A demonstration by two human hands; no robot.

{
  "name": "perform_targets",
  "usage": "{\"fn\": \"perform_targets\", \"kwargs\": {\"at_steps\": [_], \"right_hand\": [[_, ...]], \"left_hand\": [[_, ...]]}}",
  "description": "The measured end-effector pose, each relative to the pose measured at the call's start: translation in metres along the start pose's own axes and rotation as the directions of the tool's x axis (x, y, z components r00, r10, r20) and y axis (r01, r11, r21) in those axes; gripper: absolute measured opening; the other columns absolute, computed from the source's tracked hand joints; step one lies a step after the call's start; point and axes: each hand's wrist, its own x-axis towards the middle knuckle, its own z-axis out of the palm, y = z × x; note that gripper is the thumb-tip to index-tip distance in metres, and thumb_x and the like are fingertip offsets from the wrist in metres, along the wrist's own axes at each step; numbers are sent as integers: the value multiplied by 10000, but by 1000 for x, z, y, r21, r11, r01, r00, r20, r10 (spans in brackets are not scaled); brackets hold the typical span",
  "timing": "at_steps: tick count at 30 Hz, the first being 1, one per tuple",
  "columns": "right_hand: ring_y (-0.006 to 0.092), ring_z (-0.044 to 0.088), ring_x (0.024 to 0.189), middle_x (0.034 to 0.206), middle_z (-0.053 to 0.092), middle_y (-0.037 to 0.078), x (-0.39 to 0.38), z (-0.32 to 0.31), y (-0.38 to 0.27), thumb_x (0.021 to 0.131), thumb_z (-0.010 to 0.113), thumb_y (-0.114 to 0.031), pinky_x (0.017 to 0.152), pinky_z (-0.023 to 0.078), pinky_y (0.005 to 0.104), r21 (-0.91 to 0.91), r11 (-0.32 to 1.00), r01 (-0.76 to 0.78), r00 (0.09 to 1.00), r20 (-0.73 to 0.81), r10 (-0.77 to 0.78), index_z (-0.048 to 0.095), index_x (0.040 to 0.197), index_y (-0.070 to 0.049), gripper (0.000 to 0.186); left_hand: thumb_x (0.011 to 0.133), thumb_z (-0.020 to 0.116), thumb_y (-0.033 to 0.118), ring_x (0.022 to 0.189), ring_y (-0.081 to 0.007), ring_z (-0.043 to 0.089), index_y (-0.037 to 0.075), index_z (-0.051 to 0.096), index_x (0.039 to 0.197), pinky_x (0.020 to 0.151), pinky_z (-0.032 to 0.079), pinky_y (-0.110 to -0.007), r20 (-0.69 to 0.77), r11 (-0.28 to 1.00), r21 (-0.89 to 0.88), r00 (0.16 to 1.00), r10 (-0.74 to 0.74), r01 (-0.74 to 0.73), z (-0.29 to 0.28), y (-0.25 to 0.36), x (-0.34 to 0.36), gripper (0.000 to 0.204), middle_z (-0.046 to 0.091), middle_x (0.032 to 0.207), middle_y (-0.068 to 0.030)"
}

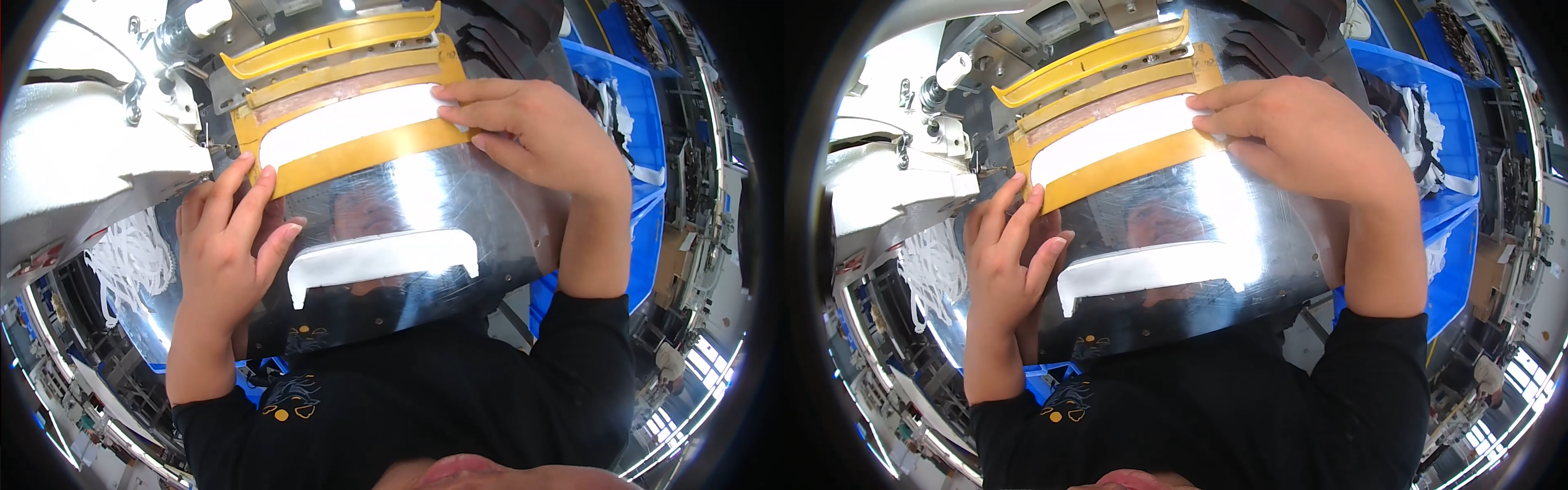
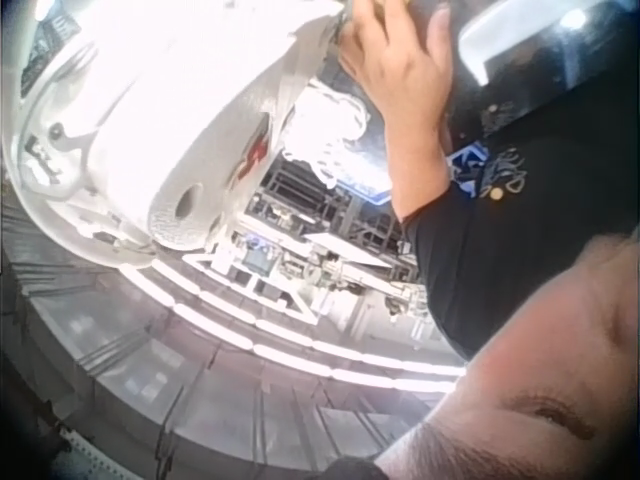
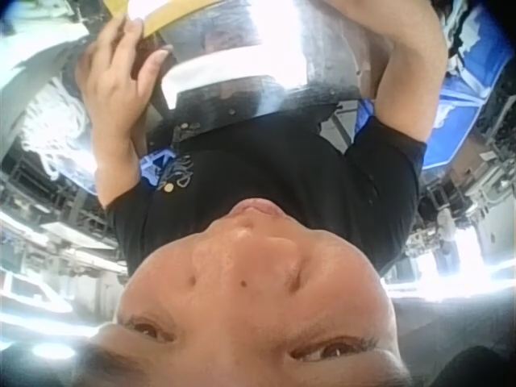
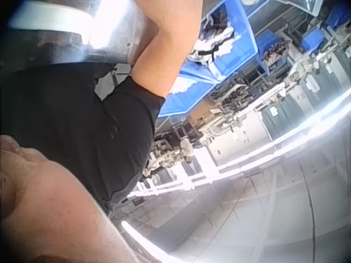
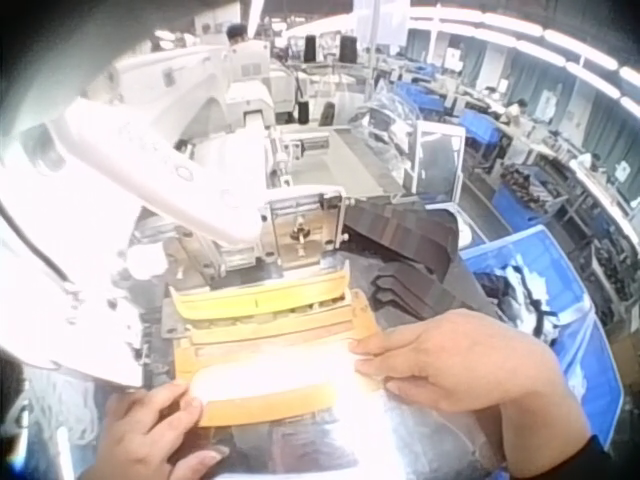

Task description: The recorder is sewing leather shoe components using an industrial sewing machine at a factory workstation.

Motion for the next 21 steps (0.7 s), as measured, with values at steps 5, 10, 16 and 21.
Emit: {"fn": "perform_targets", "kwargs": {"at_steps": [5,10,16,21], "right_hand": [[303,743,1054,1276,768,86,-4,-5,-1,873,681,-73,931,592,413,-29,999,-20,1000,18,20,811,1104,-43,267],[292,762,980,1159,778,156,0,-10,9,921,729,-171,872,596,394,194,975,-108,977,-160,140,786,1023,-8,201],[331,757,934,1022,776,174,-8,-21,42,845,870,-237,845,587,397,27,719,-694,676,-320,664,752,1087,8,364],[332,753,931,983,769,191,-10,-22,48,813,878,-188,845,581,393,76,728,-681,691,-263,674,741,1110,14,384]], "left_hand": [[855,836,332,1148,-331,584,90,768,1289,1034,460,-468,-21,999,48,999,24,-23,-4,1,0,502,640,1412,-101],[841,843,324,1132,-333,600,107,778,1270,1010,470,-471,-35,998,63,999,11,-9,-2,0,-4,486,651,1355,-109],[825,860,287,1104,-340,622,72,775,1241,970,497,-461,-114,999,18,992,46,-45,-4,1,-4,476,657,1271,-118],[822,863,276,1086,-340,628,58,774,1227,954,502,-457,-129,999,-40,991,26,-32,-3,2,-5,468,664,1242,-119]]}}
